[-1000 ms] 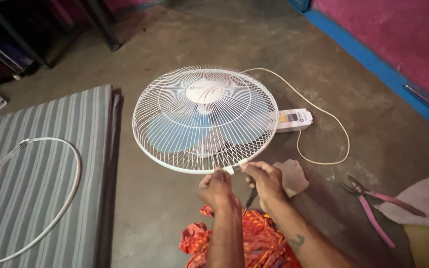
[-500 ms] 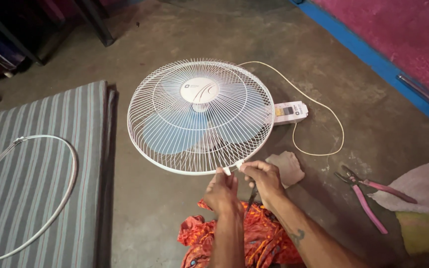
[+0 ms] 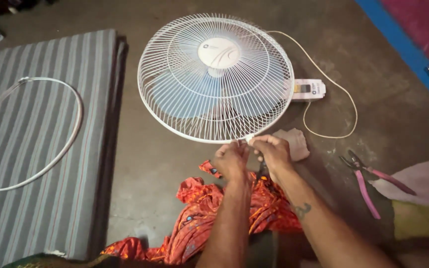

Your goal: The person attaches the front wire guard to a table fan and secures it by tightening a central knob with a screwdriver. The fan is held and rotated to align the guard, then the knob is turned to lock the assembly.

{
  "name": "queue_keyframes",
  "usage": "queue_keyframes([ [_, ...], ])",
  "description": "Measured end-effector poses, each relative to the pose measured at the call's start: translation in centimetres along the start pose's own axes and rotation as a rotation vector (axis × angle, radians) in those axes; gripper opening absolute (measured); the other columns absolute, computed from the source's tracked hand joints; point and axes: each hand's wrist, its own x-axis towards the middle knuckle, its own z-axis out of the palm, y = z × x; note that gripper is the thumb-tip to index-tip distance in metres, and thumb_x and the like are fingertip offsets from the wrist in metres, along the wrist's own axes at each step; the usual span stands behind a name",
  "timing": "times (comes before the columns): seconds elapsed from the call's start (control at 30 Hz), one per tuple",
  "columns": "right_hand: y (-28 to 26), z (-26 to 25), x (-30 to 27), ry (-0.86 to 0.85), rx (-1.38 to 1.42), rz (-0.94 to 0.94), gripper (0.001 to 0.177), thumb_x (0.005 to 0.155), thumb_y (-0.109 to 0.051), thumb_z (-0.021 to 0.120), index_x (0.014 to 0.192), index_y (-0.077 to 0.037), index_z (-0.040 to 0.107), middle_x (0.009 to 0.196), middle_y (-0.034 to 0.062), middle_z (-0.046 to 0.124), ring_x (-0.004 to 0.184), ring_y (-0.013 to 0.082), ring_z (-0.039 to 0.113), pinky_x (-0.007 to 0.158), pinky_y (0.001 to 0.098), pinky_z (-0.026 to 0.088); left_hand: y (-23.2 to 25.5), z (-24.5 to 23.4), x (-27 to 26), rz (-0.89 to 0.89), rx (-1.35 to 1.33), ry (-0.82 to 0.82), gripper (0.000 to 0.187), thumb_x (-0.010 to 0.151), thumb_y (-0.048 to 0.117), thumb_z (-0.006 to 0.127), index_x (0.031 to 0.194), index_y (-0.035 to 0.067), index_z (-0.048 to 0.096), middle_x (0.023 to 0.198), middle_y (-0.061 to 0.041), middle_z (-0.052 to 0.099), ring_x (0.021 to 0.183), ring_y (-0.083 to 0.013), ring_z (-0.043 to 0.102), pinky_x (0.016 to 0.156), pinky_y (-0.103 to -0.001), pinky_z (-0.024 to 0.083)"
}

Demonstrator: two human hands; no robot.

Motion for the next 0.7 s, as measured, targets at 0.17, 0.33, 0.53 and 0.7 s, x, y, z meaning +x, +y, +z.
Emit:
queue_keyframes([
  [0.17,0.2,0.0,-0.9,-0.002,-0.036,0.017,0.012,0.083,-0.009,0.076,0.09,0.002,0.076,0.073,0.0036,0.067,0.062,0.0096,0.054,0.054,0.0245,0.042,0.1,-0.6,-0.4,-0.038,-0.087,-0.016,0.008,0.093,-0.005,0.063,0.096,-0.003,0.056,0.09,-0.019,0.07,0.076,-0.0257,0.069,0.066,-0.033,0.06],
  [0.33,0.9,-0.3,-1.0,-0.008,-0.026,0.03,0.014,0.084,-0.01,0.074,0.091,0.002,0.077,0.076,0.0021,0.07,0.065,0.0086,0.056,0.054,0.0239,0.043,0.1,-1.1,-0.8,-0.051,-0.009,0.02,0.026,0.09,-0.004,0.065,0.11,-0.002,0.05,0.102,-0.022,0.069,0.085,-0.0291,0.074,0.075,-0.036,0.066],
  [0.53,1.7,-0.7,-0.9,-0.07,-0.013,0.031,0.016,0.086,-0.01,0.073,0.096,0.002,0.077,0.079,0.0025,0.069,0.067,0.0081,0.055,0.055,0.0236,0.042,0.6,-1.3,-1.3,-0.103,0.026,0.005,0.039,0.091,0.001,0.067,0.122,0.006,0.043,0.103,-0.02,0.069,0.086,-0.0281,0.072,0.073,-0.036,0.062],
  [0.7,1.8,-0.7,-0.8,-0.109,-0.028,0.007,0.016,0.087,-0.009,0.072,0.097,0.003,0.077,0.077,0.002,0.068,0.067,0.0081,0.055,0.055,0.0234,0.043,1.0,-1.2,-1.5,-0.124,0.021,0.022,0.045,0.091,-0.001,0.067,0.124,0.009,0.039,0.108,-0.023,0.067,0.088,-0.0293,0.071,0.072,-0.034,0.063],
])
